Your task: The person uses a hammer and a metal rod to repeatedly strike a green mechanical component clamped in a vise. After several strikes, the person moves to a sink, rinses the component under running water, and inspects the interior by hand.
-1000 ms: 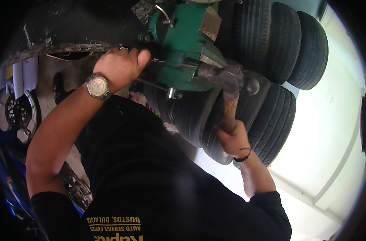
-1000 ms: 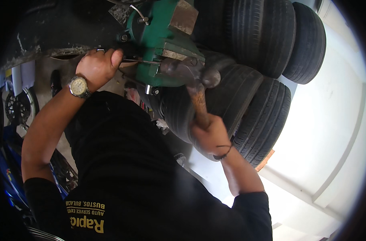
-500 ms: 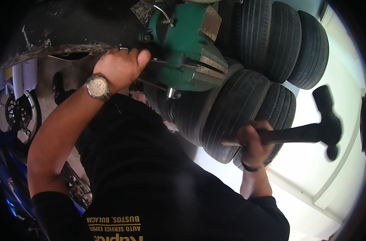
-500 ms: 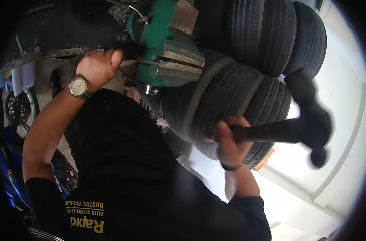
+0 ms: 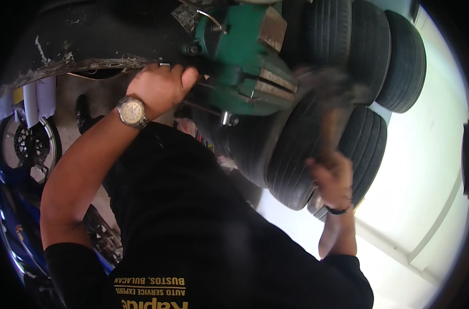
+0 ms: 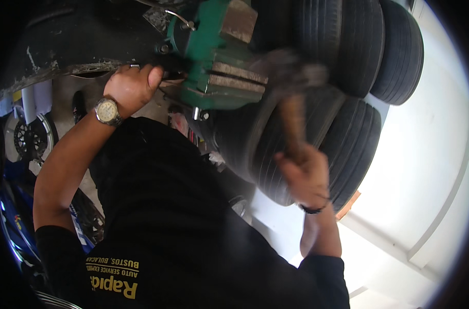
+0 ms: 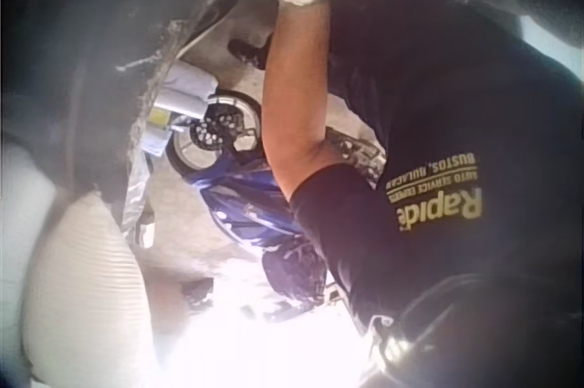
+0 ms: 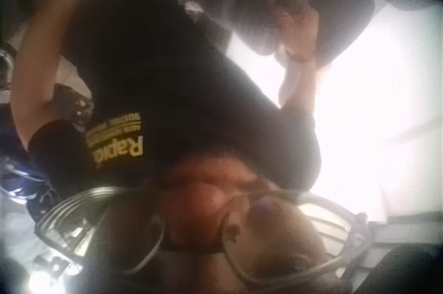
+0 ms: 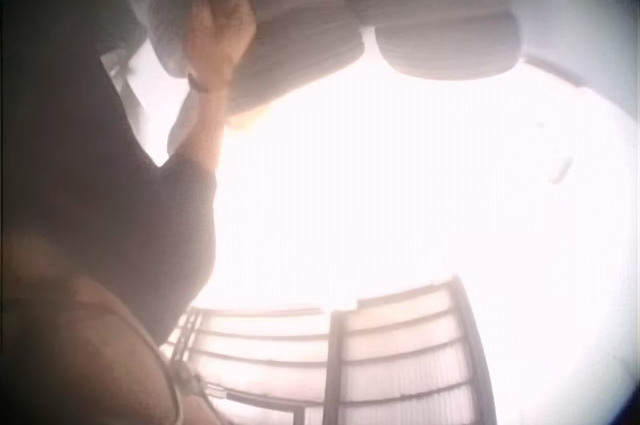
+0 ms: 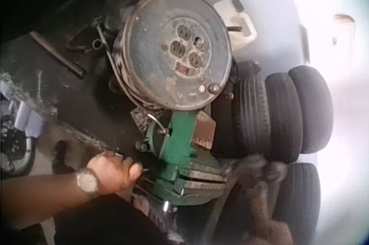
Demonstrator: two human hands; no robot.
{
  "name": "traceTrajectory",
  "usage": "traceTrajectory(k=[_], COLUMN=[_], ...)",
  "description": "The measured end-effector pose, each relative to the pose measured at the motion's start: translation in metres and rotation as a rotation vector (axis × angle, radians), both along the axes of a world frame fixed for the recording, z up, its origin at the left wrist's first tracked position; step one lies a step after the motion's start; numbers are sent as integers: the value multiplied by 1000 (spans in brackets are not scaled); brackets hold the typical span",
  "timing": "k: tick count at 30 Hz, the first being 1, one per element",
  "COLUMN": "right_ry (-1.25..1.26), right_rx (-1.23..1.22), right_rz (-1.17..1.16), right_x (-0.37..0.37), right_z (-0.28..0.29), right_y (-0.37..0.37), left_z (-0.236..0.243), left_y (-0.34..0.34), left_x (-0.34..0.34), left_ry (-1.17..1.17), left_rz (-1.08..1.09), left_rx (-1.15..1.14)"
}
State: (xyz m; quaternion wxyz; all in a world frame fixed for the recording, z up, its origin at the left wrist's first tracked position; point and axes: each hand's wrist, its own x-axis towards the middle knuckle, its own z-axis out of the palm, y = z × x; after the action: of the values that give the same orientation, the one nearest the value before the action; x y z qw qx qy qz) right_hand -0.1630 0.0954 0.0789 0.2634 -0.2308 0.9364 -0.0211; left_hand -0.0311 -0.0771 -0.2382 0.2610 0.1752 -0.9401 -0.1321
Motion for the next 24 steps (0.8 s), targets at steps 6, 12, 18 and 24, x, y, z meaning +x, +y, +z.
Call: traceTrajectory(k=[6,12,18,24], right_ry=[-175,45,-167,-417], right_rx=[-792,-419,-464,-729], right_rz=[29,102,387,622], right_x=[3,20,60,114], right_z=[6,-59,-126,-195], right_y=[29,67,55,-19], left_z=[5,15,4,42], left_y=[-6,8,25,60], left_x=[-1,76,216,312], left_ry=[37,130,113,383], left_rz=[-53,-157,474,590], left_rx=[65,573,1272,1282])
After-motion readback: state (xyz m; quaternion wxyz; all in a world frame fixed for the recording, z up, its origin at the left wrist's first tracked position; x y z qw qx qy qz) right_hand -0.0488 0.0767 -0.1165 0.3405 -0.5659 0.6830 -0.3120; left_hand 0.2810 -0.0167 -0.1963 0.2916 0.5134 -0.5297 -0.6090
